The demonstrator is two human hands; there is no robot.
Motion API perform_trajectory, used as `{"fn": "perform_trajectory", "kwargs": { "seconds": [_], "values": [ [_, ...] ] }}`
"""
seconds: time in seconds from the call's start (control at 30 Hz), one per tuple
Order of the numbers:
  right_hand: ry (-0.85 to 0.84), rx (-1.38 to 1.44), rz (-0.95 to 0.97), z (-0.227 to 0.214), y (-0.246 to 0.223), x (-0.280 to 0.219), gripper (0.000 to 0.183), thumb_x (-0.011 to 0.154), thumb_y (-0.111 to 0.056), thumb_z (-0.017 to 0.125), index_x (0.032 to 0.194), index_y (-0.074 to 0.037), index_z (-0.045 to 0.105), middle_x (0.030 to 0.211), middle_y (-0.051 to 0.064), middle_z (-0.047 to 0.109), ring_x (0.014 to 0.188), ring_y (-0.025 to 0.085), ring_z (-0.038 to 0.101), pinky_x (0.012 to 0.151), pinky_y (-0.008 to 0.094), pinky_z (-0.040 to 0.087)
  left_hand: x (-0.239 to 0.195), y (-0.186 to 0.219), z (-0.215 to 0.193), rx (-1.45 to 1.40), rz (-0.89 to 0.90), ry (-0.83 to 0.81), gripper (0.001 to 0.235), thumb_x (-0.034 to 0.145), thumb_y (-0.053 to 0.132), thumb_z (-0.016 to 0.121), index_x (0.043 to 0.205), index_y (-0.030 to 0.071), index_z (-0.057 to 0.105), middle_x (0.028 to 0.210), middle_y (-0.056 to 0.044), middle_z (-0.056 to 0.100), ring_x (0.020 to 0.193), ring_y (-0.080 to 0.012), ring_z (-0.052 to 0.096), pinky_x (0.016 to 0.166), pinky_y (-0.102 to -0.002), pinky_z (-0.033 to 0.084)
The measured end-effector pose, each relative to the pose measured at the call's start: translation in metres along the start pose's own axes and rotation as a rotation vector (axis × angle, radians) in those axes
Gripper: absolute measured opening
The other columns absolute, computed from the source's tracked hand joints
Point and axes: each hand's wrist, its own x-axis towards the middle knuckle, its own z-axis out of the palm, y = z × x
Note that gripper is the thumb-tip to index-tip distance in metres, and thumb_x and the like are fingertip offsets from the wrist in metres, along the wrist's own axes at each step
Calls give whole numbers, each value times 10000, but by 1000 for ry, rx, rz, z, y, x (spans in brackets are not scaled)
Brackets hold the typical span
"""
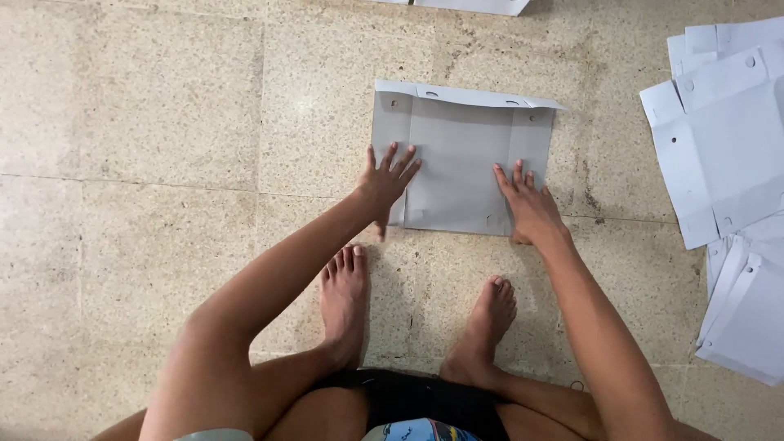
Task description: The person assembles a white paper box by folding a flat sheet along pre-scored lines and tucking tabs into slots. They repeat the process with a second sheet, folding sides and securing corners to form a rectangular box.
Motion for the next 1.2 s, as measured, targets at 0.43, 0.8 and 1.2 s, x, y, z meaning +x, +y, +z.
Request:
{"fn": "perform_trajectory", "kwargs": {
  "seconds": [0.43,0.8,1.2],
  "values": [
    [-235,314,78,-113,-32,-63,1094,719,72,753,1626,-198,202,1684,142,134,1524,419,208,1204,623,245,103,-43,53,-287,29,-291,967,569,315,792,1475,417,469,1361,25,647,1250,-284,627,1012,-542,500],
    [588,504,89,-28,48,16,829,738,-112,918,1433,-48,469,1241,158,474,1200,372,536,1025,493,474,39,-55,5,-320,50,208,1069,643,-83,890,1526,194,354,1442,-125,585,1117,-234,712,1170,-522,281],
    [1213,325,14,81,3,9,205,985,-29,644,1141,-155,686,1130,48,585,1060,258,657,917,408,553,29,-33,91,-96,224,564,293,700,48,777,971,96,678,1012,-124,719,964,-294,700,841,-363,599]
  ]
}}
